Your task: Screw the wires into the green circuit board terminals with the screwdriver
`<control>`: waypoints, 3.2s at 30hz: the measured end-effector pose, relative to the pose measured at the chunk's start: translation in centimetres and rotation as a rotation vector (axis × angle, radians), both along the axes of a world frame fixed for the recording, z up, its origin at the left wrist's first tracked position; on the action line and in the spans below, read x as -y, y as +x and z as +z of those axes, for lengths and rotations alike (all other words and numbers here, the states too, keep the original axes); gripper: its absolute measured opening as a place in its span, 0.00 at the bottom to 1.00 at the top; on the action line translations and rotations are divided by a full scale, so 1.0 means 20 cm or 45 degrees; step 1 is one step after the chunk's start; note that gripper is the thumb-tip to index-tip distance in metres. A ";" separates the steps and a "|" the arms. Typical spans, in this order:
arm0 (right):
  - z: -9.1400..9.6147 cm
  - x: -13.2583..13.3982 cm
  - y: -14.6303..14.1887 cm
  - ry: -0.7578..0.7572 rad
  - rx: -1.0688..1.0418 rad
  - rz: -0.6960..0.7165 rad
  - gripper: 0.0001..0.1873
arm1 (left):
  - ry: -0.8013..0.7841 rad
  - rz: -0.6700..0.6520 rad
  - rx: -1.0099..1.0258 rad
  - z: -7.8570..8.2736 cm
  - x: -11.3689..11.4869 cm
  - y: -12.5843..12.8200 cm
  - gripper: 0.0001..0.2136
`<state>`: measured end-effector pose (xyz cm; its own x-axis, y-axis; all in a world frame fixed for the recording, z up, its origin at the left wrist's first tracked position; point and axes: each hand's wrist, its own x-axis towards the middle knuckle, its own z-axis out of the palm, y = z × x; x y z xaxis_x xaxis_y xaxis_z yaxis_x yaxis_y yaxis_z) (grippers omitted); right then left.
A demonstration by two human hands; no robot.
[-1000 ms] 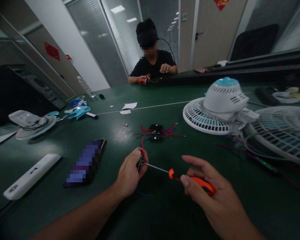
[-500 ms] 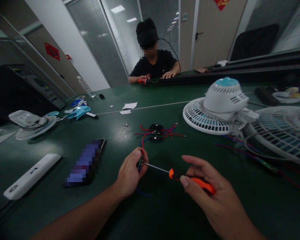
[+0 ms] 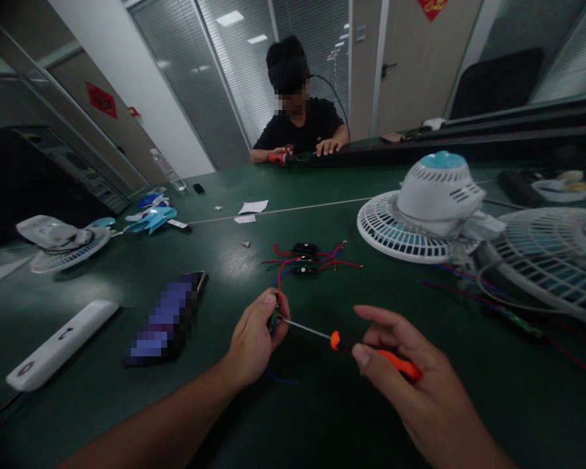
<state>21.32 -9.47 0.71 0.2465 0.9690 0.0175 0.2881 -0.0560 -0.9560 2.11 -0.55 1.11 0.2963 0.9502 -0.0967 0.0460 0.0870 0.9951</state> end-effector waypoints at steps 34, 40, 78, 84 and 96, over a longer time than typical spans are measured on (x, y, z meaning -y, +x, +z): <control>-0.01 0.00 0.01 -0.188 -0.110 0.029 0.29 | -0.010 0.004 0.024 -0.01 0.00 0.00 0.18; -0.01 0.00 0.00 -0.191 -0.117 0.024 0.28 | -0.023 0.011 0.019 0.00 0.00 0.00 0.17; -0.02 0.00 0.01 -0.132 -0.095 0.046 0.28 | 0.001 0.000 0.021 0.00 -0.01 0.00 0.18; -0.02 0.00 0.01 -0.144 -0.081 0.032 0.29 | 0.001 0.007 0.003 -0.02 -0.01 0.00 0.17; -0.03 0.00 0.02 -0.116 -0.086 0.067 0.27 | -0.012 0.007 0.036 -0.01 -0.01 0.00 0.19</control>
<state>21.64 -9.57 0.13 0.1931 0.9774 -0.0858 0.2283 -0.1298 -0.9649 2.17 -0.41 1.00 0.2940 0.9508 -0.0973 0.0176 0.0964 0.9952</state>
